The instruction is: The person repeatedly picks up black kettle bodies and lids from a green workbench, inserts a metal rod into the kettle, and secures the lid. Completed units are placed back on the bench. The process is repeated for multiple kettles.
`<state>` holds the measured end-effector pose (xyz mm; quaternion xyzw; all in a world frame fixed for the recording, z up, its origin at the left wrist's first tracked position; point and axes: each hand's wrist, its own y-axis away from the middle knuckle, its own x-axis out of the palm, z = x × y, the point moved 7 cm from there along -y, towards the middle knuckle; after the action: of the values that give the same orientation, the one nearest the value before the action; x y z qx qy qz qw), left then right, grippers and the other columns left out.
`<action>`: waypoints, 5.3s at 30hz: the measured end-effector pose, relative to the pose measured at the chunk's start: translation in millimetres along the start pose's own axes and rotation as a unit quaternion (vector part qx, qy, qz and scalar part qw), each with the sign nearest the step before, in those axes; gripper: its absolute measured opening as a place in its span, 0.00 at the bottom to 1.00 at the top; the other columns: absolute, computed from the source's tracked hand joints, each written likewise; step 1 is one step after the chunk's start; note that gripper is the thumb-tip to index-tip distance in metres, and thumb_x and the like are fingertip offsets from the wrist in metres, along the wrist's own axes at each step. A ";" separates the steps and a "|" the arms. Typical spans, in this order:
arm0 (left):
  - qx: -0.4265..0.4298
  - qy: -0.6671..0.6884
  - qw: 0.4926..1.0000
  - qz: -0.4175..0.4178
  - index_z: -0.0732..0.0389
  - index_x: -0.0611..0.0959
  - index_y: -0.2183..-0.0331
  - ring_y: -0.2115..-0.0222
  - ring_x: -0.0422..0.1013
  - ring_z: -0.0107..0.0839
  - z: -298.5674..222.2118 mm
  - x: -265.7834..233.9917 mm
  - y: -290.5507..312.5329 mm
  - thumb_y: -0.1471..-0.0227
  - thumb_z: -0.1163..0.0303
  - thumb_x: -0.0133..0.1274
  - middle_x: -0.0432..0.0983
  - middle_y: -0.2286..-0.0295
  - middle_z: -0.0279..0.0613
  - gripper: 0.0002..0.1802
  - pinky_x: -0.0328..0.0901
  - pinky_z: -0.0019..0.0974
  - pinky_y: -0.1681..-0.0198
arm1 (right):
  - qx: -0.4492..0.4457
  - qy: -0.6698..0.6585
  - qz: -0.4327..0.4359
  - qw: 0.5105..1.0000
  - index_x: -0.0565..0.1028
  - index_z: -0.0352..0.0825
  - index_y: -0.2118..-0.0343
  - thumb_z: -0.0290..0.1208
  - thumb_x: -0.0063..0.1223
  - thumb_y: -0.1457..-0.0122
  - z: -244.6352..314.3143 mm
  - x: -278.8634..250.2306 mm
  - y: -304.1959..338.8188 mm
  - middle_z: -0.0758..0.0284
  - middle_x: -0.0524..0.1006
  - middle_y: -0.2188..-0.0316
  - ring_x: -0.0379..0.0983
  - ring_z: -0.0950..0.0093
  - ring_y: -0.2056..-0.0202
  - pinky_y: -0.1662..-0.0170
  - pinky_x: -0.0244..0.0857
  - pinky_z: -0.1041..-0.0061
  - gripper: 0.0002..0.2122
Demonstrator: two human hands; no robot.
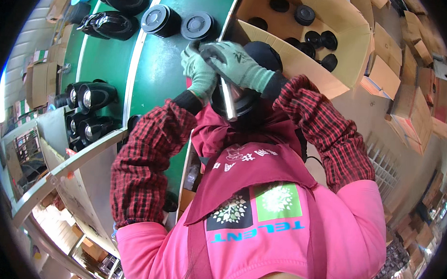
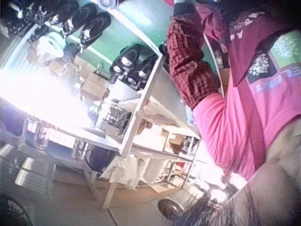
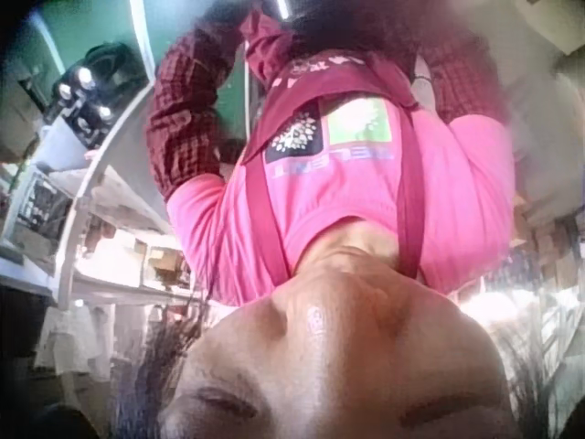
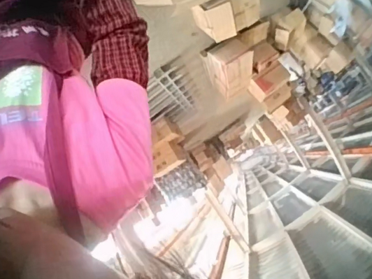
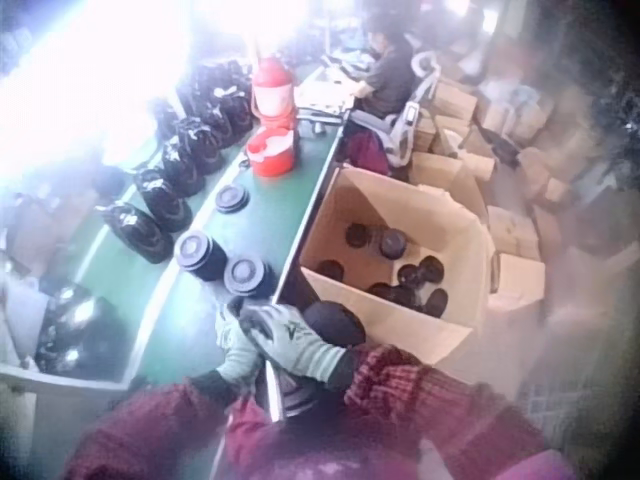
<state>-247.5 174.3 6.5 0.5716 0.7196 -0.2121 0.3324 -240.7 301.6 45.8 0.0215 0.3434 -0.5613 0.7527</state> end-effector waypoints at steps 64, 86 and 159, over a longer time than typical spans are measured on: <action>0.387 0.115 0.882 0.242 0.57 0.76 0.43 0.38 0.58 0.62 -22.9 -61.2 122.8 0.65 0.53 0.74 0.67 0.43 0.52 0.47 0.58 0.57 0.37 | 0.164 -0.008 0.293 0.942 0.73 0.35 0.53 0.50 0.53 0.38 -42.5 11.5 -51.5 0.52 0.76 0.72 0.76 0.55 0.64 0.56 0.69 0.60 0.21; -0.134 0.107 0.944 -0.283 0.59 0.70 0.42 0.54 0.72 0.49 242.0 -272.3 -107.1 0.45 0.49 0.58 0.69 0.52 0.53 0.37 0.68 0.47 0.50 | 0.176 -0.314 0.155 0.920 0.74 0.30 0.56 0.30 0.71 0.50 25.2 214.2 -252.5 0.65 0.79 0.62 0.74 0.76 0.59 0.55 0.70 0.72 0.20; -0.037 0.226 0.971 0.065 0.64 0.79 0.47 0.50 0.72 0.41 131.0 -148.6 111.7 0.45 0.54 0.58 0.76 0.50 0.47 0.30 0.69 0.42 0.49 | -0.024 -0.372 0.163 0.913 0.55 0.35 0.31 0.36 0.77 0.56 108.9 -13.4 -1.2 0.59 0.50 0.31 0.48 0.63 0.30 0.29 0.41 0.64 0.51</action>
<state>-90.3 11.9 31.6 0.6376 0.7448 -0.0286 0.1948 -189.8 266.7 136.6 -0.1517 0.0435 -0.3900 0.9072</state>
